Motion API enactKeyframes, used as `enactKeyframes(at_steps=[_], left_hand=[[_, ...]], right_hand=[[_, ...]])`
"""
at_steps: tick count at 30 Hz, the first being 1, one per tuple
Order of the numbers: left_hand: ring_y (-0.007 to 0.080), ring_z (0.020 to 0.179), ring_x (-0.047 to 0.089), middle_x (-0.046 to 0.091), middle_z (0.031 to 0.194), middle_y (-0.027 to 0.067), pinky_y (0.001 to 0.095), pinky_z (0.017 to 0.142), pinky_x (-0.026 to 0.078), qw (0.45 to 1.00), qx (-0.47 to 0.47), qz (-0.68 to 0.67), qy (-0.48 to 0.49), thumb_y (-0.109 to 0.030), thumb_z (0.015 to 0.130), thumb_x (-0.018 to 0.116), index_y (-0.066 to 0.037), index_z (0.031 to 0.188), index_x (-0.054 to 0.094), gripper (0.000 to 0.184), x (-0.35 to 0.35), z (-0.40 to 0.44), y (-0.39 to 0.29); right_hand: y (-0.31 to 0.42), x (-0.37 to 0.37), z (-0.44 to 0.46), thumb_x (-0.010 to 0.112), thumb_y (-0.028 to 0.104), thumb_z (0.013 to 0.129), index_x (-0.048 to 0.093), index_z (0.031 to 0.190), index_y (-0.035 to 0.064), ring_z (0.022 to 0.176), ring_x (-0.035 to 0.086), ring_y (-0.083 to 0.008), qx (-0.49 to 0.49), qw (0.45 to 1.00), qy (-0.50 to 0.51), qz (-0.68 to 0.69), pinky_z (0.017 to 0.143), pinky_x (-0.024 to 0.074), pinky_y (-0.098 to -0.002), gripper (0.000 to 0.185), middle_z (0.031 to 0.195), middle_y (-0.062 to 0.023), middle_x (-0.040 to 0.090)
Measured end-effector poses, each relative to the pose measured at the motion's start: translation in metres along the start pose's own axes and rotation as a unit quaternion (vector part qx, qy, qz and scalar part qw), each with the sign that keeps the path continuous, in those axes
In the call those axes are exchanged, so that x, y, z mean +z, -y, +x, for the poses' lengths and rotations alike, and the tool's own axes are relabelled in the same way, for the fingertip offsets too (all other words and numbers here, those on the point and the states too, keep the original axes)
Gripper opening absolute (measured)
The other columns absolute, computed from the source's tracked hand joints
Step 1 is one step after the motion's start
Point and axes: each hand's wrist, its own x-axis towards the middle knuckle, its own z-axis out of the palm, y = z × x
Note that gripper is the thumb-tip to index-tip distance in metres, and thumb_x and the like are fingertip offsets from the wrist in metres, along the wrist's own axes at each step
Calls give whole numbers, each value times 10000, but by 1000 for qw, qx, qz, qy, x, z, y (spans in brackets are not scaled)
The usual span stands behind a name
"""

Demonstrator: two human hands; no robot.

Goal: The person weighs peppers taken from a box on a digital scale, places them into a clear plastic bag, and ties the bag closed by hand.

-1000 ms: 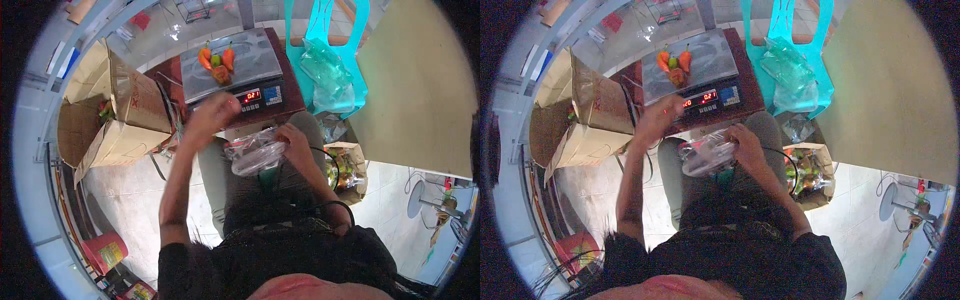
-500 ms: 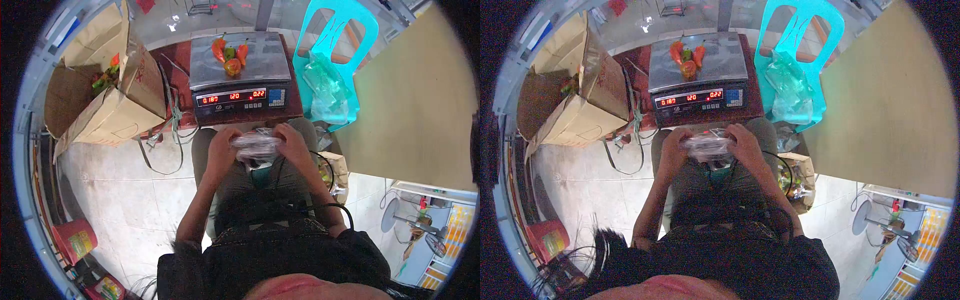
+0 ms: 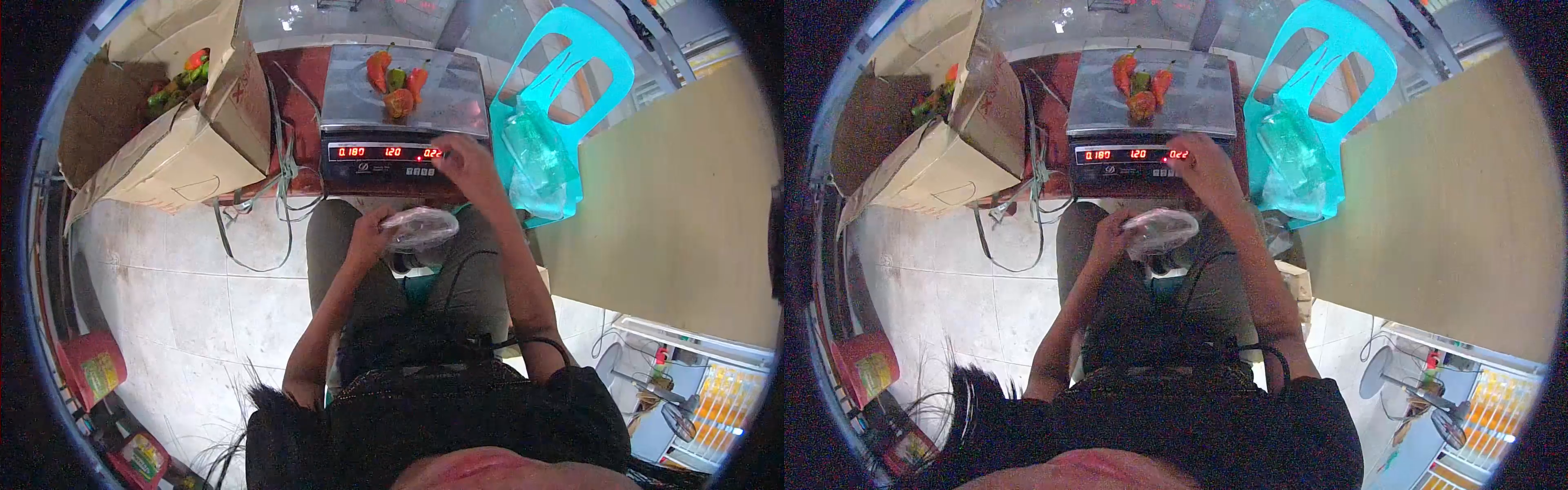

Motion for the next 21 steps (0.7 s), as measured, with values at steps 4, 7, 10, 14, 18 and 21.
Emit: enactKeyframes(at_steps=[4,7,10,14,18,21], left_hand=[[270,779,620,629,862,143,357,717,478,999,17,33,-8,-90,777,683,-1,967,602,225,-1,2,-7],[279,804,616,621,883,144,353,728,478,998,24,61,-8,-65,762,692,-8,978,597,243,-1,1,-11],[293,830,616,619,900,146,350,746,477,996,34,83,0,-43,748,695,-12,996,597,268,-2,0,-13],[296,848,621,620,906,149,351,753,476,996,45,76,-7,-38,738,697,-13,1002,598,283,-1,-1,-8],[298,850,620,617,897,149,366,755,474,998,24,54,1,-22,739,679,-14,988,599,261,3,0,-1],[308,871,621,621,909,156,374,774,473,998,13,55,15,-8,745,659,-14,993,605,254,-2,0,-21]], right_hand=[[-2,19,54,701,116,765,582,1176,99,947,582,-298,-107,980,-113,-125,808,482,-404,428,1080,-139,564],[5,36,84,688,103,747,572,1202,130,1043,530,-325,-165,941,-130,-264,844,452,-439,470,1109,-132,555],[-3,48,104,667,136,761,573,1197,158,1117,487,-335,-194,909,-99,-354,868,429,-464,447,1152,-125,538],[-22,55,116,638,165,786,573,1193,160,1120,482,-333,-215,883,-93,-406,893,411,-481,412,1155,-131,533],[-20,47,114,654,292,809,569,1168,141,1139,493,-353,-179,902,-77,-386,910,413,-496,398,1210,-163,537],[-18,45,113,671,287,794,580,1132,127,1116,512,-356,-162,913,-82,-367,902,418,-502,385,1205,-165,543]])
